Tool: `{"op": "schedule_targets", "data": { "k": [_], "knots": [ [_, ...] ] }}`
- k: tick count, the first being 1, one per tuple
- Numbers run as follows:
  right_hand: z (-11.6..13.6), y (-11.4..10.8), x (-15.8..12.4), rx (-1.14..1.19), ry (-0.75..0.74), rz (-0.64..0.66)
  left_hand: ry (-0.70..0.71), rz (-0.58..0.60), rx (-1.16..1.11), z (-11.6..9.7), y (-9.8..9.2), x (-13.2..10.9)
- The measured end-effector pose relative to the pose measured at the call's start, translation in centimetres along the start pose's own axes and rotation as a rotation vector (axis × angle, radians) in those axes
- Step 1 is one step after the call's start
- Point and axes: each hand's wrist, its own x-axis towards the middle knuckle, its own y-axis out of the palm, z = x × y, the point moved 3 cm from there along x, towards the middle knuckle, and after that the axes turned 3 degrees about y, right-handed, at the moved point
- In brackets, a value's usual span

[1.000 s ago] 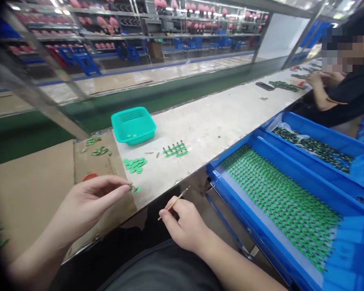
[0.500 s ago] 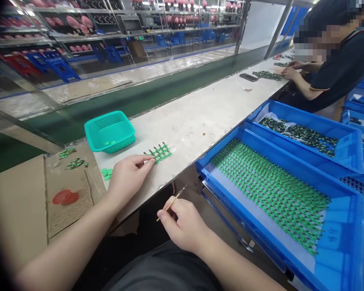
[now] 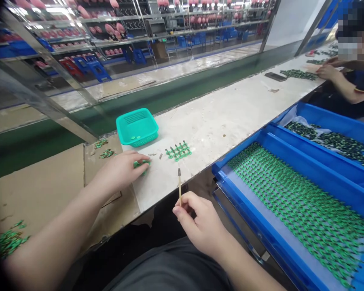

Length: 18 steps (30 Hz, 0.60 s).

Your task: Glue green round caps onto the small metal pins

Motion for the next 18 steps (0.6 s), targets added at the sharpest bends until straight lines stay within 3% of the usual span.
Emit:
{"op": "schedule_targets", "data": {
  "k": [8,12,15,18],
  "knots": [
    [0.3,0.8,-0.5,-0.047,0.005,0.039,0.012,0.26,0.032,-0.3,0.5,3.1],
    [0.3,1.1,-0.3,-0.065,0.008,0.044,0.019,0.229,-0.073,-0.4,-0.6,4.1],
    [0.3,1.4,-0.4,-0.072,0.006,0.027,0.04,0.074,-0.165,0.1,-2.0,2.0],
    [0.2,1.8,-0.7,0.056,0.056,0.013,0.106,-0.09,-0.217,1.3,-2.4,-4.0]
  ]
}}
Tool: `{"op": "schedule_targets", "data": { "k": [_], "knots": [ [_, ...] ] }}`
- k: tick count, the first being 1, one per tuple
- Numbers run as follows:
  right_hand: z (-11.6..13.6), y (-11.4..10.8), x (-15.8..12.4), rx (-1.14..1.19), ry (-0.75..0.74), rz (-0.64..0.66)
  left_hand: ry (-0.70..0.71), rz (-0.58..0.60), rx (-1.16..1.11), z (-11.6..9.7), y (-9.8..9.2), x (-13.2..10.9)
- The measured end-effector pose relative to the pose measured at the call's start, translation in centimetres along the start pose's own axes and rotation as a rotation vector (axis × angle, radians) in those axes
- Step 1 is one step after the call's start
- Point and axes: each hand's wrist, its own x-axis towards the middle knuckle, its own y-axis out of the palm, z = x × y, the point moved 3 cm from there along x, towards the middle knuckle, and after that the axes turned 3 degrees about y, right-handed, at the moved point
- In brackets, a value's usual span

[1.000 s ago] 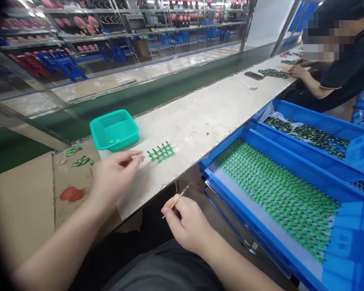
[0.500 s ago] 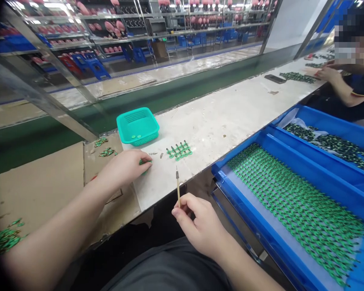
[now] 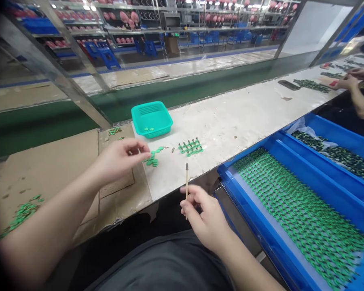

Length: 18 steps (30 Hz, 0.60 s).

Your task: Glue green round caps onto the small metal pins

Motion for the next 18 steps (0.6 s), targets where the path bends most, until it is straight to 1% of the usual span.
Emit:
{"op": "schedule_targets", "data": {
  "k": [2,4,6,7,9,10,12,14,16,18],
  "knots": [
    [0.3,0.3,-0.2,0.133,0.034,0.004,0.075,-0.058,-0.002,0.5,0.1,-5.4],
    [1.0,0.9,0.0,0.219,0.056,0.055,0.127,-0.108,0.011,1.2,0.5,-10.5],
    [2.2,1.6,0.5,0.283,0.076,0.151,0.159,-0.133,0.012,2.1,1.1,-14.3],
    [2.8,2.0,0.9,0.325,0.09,0.202,0.171,-0.141,0.006,2.6,1.3,-15.6],
    [4.1,2.9,2.0,0.426,0.104,0.271,0.182,-0.153,-0.014,3.4,1.6,-17.1],
    [4.6,3.3,2.5,0.459,0.103,0.285,0.173,-0.165,-0.025,3.8,1.7,-17.5],
    [5.3,4.2,3.7,0.442,0.086,0.278,0.136,-0.211,-0.033,4.2,1.7,-17.6],
    [5.6,5.2,4.7,0.352,0.045,0.21,0.121,-0.262,-0.005,4.2,2.0,-17.5],
    [5.7,6.1,5.7,0.286,0.001,0.121,0.153,-0.292,0.063,3.9,2.4,-17.2],
    [5.7,7.2,6.4,0.264,-0.028,0.074,0.18,-0.302,0.123,3.6,2.9,-17.0]
  ]
}}
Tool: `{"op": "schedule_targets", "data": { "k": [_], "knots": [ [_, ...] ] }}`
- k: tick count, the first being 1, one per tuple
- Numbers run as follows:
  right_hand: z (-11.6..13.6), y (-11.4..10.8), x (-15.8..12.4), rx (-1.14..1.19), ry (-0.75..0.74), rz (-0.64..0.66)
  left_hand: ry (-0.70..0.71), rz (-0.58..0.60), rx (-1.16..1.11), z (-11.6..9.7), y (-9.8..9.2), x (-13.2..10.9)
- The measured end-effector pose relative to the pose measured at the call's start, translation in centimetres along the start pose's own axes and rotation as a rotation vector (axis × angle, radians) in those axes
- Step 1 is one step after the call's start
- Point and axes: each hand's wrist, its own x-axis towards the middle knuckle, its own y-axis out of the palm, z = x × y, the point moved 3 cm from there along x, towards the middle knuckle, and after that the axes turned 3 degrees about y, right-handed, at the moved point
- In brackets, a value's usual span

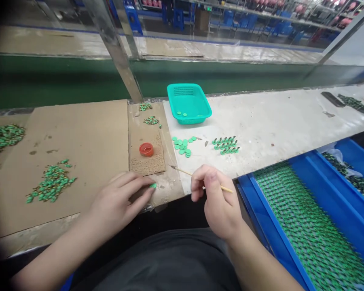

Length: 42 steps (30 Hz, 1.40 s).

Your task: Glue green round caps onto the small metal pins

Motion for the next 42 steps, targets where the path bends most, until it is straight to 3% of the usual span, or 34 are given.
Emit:
{"op": "schedule_targets", "data": {
  "k": [5,12,15,19,22,27,30,38,42],
  "knots": [
    [-0.9,1.5,1.3,-0.035,-0.015,0.003,-0.032,-0.015,0.065,0.2,-0.1,-0.2],
    [-2.1,2.3,3.3,0.113,0.013,-0.021,0.05,0.011,0.028,0.6,-0.2,-0.1],
    [-2.3,2.8,4.1,0.078,0.027,0.008,0.038,0.009,0.003,0.7,0.1,0.1],
    [-2.7,2.9,4.5,0.001,0.04,0.008,0.125,0.04,-0.028,0.6,0.4,0.6],
    [-2.8,2.8,4.6,-0.041,0.043,-0.014,0.086,0.059,-0.002,0.7,0.2,0.5],
    [-2.7,3.3,5.2,-0.013,0.039,-0.018,-0.005,-0.031,-0.005,0.8,-0.5,-1.0],
    [-2.8,4.1,5.8,-0.021,0.066,0.012,0.022,-0.07,-0.062,0.7,-0.6,-2.1],
    [-3.6,7.5,8.9,-0.22,-0.152,-0.081,0.172,-0.061,-0.023,0.2,-0.4,-3.4],
    [-4.1,9.2,10.4,-0.29,-0.172,-0.01,0.15,-0.031,-0.042,0.3,0.4,-4.7]
  ]
}}
